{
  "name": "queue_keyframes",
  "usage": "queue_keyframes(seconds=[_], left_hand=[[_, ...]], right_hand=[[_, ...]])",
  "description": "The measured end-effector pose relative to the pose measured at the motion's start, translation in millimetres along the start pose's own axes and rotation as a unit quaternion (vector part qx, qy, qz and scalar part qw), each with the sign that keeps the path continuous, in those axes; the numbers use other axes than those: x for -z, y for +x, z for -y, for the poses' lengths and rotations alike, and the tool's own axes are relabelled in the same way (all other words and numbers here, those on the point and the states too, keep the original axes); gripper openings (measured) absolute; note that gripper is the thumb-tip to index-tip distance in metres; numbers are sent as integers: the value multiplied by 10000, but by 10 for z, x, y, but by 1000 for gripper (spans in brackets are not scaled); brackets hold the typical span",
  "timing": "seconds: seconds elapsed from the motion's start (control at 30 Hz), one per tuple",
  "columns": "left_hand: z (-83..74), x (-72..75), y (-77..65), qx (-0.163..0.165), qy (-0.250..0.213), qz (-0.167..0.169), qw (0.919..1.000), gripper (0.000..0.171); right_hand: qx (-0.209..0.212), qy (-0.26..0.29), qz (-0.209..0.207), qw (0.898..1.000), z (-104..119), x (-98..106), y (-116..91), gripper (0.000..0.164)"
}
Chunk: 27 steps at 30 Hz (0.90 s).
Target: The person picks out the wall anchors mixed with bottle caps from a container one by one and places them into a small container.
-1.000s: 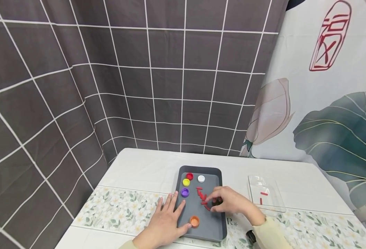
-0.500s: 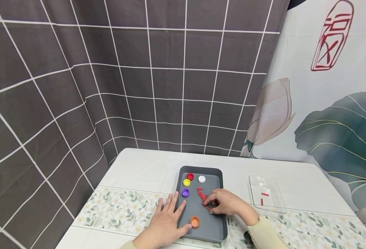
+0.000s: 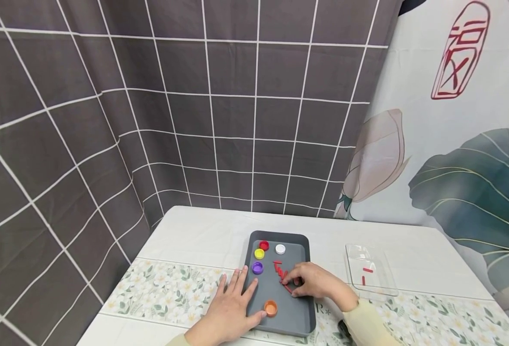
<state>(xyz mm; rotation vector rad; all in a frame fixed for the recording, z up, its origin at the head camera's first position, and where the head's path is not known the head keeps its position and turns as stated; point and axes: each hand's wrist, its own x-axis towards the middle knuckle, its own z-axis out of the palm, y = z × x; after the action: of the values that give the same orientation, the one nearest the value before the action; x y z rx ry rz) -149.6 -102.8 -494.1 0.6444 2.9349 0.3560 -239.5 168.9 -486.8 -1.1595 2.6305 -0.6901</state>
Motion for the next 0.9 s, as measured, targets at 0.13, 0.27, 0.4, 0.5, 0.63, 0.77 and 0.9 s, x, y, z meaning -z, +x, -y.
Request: queue_keyframes(seconds=[0.13,0.27,0.4,0.5,0.63,0.77,0.9], left_hand=[[-7,6,-7,16,50,4,10000,82],[-10,4,-11,17,56,-11,10000,82],[-3,-10,-5,10,98,-62,9999,83],[4,-13,2,11,134,-74,9999,83],[-5,-4,-4,24,104,-45,9999,83],[-14,2,-9,34,85,-38,10000,83],[-19,8,-11,46,79,-25,10000,83]], right_hand=[[-30,32,63,10000,-15,-4,9,27],[-147,81,144,9998,-21,-9,16,25],[-249,84,152,9995,-21,-12,17,24],[-255,70,105,9996,-19,-12,16,22],[-181,51,15,9998,-10,-13,8,19],[-123,-69,-90,9999,1,-18,-3,17],[-16,-213,-183,9996,-4,-22,-15,15]])
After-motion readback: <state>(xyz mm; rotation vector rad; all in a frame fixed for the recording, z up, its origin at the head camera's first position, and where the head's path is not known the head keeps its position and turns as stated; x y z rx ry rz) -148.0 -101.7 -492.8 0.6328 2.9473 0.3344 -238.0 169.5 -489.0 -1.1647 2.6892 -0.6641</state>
